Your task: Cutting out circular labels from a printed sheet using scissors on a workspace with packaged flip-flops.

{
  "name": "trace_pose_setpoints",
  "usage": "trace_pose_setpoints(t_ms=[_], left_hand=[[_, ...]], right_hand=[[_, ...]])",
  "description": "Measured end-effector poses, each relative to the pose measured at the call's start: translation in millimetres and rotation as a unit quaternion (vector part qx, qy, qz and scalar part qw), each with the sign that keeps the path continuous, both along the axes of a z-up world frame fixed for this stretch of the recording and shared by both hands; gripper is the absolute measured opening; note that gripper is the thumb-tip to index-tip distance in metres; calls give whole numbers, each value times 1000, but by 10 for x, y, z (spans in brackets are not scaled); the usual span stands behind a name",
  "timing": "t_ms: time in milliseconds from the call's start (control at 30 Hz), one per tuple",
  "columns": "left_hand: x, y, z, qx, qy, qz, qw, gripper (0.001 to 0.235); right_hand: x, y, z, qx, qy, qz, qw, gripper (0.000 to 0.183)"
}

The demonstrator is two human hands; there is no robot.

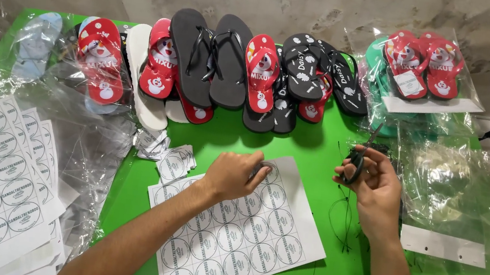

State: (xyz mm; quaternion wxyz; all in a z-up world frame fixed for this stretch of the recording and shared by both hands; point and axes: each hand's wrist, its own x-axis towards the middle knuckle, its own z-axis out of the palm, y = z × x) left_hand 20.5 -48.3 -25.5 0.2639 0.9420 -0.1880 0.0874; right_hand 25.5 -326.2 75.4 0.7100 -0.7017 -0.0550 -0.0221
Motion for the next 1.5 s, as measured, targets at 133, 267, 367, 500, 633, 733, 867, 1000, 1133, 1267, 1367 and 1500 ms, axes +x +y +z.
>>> trace_pose_setpoints(t_ms=[133, 267, 367, 500, 633, 733, 867, 1000, 1133, 1267, 1367, 1500], left_hand=[[1, 84, 89, -14, 12, -9, 1000, 34], [10, 165, 242, -56, 58, -29, 996, 34], [21, 187, 257, -74, 78, -25, 994, 35], [47, 222, 250, -111, 92, -26, 989, 36], [67, 257, 262, -119, 79, -22, 990, 35], [66, 249, 206, -130, 67, -32, 989, 34], [35, 241, 214, -115, 45, -28, 992, 35], [30, 262, 247, -144, 36, -15, 989, 36], [49, 312, 256, -212, 37, -6, 977, 40], [65, 329, 240, -311, 22, -4, 950, 44], [68, 322, 241, -329, 24, -13, 944, 44], [48, 305, 235, -291, 26, -10, 956, 43]], right_hand=[[-269, -77, 22, -44, 32, 14, 998, 49], [-595, -240, -287, -64, 105, -10, 992, 53], [-833, -279, -439, -81, 111, -42, 990, 51], [-1105, -192, -326, -76, 107, -85, 988, 47], [-1175, -421, -549, -74, 32, -92, 992, 45], [-1133, -589, -695, -80, -90, -77, 990, 37], [-1097, -569, -710, -51, -57, -118, 990, 44], [-1161, -561, -865, -36, -57, -86, 994, 44], [-1429, -369, -815, -14, -64, -42, 997, 46], [-1635, -248, -780, 77, 7, 24, 997, 64], [-1591, -268, -808, 42, 50, 32, 997, 67], [-1391, -284, -750, -29, 46, 2, 998, 65]])
